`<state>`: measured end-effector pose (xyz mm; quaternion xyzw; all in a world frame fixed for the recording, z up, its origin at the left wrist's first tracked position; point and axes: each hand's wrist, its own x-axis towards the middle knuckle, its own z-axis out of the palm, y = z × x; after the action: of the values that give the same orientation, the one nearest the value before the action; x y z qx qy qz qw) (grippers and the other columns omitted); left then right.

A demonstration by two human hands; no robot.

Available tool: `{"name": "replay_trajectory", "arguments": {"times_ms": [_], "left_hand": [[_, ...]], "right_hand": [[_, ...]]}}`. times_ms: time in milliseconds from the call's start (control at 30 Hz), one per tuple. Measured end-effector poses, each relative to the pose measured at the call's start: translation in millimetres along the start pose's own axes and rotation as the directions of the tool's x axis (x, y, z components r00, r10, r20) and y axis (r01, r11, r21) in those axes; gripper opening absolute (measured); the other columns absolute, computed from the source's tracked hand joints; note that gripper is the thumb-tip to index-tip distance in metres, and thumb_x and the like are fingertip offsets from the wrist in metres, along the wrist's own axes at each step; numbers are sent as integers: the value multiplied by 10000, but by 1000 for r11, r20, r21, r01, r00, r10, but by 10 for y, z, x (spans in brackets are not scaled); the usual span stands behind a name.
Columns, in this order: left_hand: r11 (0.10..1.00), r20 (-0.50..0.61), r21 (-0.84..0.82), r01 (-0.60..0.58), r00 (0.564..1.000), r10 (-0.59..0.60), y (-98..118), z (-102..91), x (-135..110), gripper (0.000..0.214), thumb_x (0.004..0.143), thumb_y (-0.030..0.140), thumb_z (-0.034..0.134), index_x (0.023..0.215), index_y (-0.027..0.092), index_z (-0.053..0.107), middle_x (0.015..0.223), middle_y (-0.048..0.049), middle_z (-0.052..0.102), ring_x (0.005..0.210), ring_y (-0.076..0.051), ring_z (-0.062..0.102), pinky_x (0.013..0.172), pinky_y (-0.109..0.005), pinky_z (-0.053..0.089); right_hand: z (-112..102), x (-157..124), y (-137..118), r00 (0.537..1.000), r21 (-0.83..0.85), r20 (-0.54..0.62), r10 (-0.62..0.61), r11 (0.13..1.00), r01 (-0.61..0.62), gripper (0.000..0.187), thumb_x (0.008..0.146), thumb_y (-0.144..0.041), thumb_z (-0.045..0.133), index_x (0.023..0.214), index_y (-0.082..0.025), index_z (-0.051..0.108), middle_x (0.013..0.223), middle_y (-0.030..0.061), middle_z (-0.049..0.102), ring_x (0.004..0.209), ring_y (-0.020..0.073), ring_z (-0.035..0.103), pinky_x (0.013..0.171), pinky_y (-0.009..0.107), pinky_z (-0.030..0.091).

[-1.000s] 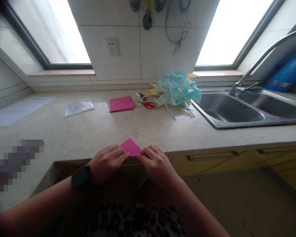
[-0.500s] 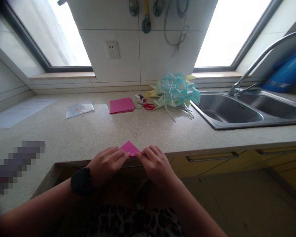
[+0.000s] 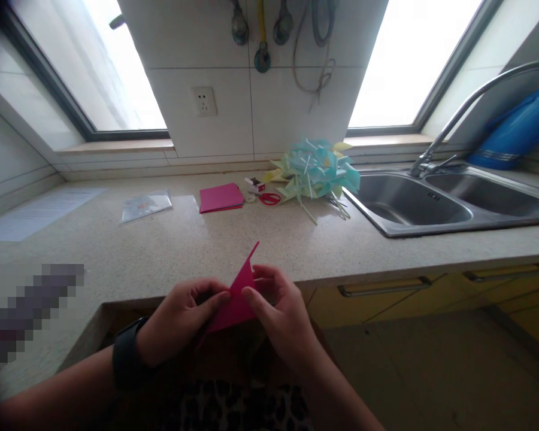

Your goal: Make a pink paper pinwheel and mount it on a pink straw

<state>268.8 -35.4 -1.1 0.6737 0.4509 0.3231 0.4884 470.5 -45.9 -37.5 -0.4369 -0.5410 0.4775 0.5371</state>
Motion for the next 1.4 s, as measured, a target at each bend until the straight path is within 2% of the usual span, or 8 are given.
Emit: {"name": "replay_trajectory", "arguments": {"times_ms": [100,267,367,533,733,933,1200,1400], "left_hand": [[984,26,-160,82,997,-78,-26,76,-28,336,896,455,679,951,132,751,852,-82,776,726,-181,663,644,-280,510],[962,64,-252,110,993,-97,-63,134,-44,349,874,477,705,861,129,732,784,-59,747,662,-142,611,597,-242,450],[956,64,-266,124,992,-111,-85,143,-38,323,863,453,717,874,131,742,787,-57,752,665,-144,619,613,-249,452],[941,111,-287,178,982,-152,-102,144,-9,241,795,338,787,949,153,772,907,-69,796,790,-184,690,751,-307,516],[935,67,-263,239,971,-230,-113,130,-4,215,750,331,819,856,148,782,840,-60,789,721,-169,668,697,-290,492],[934,107,-272,232,972,-210,-93,122,-14,259,790,374,793,910,146,806,839,-76,793,728,-180,667,684,-288,486],[958,166,-231,170,977,-134,-86,118,-21,282,881,387,704,989,142,794,903,-85,794,746,-177,663,685,-282,479],[981,179,-144,127,979,-101,-101,124,-20,280,914,381,668,1048,166,788,967,-79,794,874,-217,694,781,-316,505]], "right_hand": [[116,-33,-20,975,193,151,162,963,-190,268,825,-384,787,1003,-199,707,892,31,739,772,157,683,684,269,538],[161,-40,-62,953,276,160,257,915,-293,265,759,-373,844,908,-173,755,800,16,734,668,124,643,634,236,487],[159,-43,-49,952,293,151,267,908,-301,256,774,-390,834,856,-159,759,755,17,720,635,112,621,619,230,468],[161,-27,-24,958,228,78,275,931,-286,281,772,-412,832,793,-147,741,712,11,697,598,99,579,568,219,433],[153,4,-42,956,165,46,289,942,-293,277,753,-414,838,779,-150,755,690,11,690,580,98,570,549,221,430],[140,5,-48,956,122,53,289,948,-293,248,756,-398,832,792,-161,767,705,15,710,590,107,586,553,225,440],[36,45,-20,940,135,200,277,942,-307,238,786,-391,816,918,-193,801,856,44,763,704,131,637,649,250,468],[14,43,-27,949,64,170,265,958,-279,221,798,-387,792,856,-174,788,784,36,737,667,130,608,611,249,450]]}}
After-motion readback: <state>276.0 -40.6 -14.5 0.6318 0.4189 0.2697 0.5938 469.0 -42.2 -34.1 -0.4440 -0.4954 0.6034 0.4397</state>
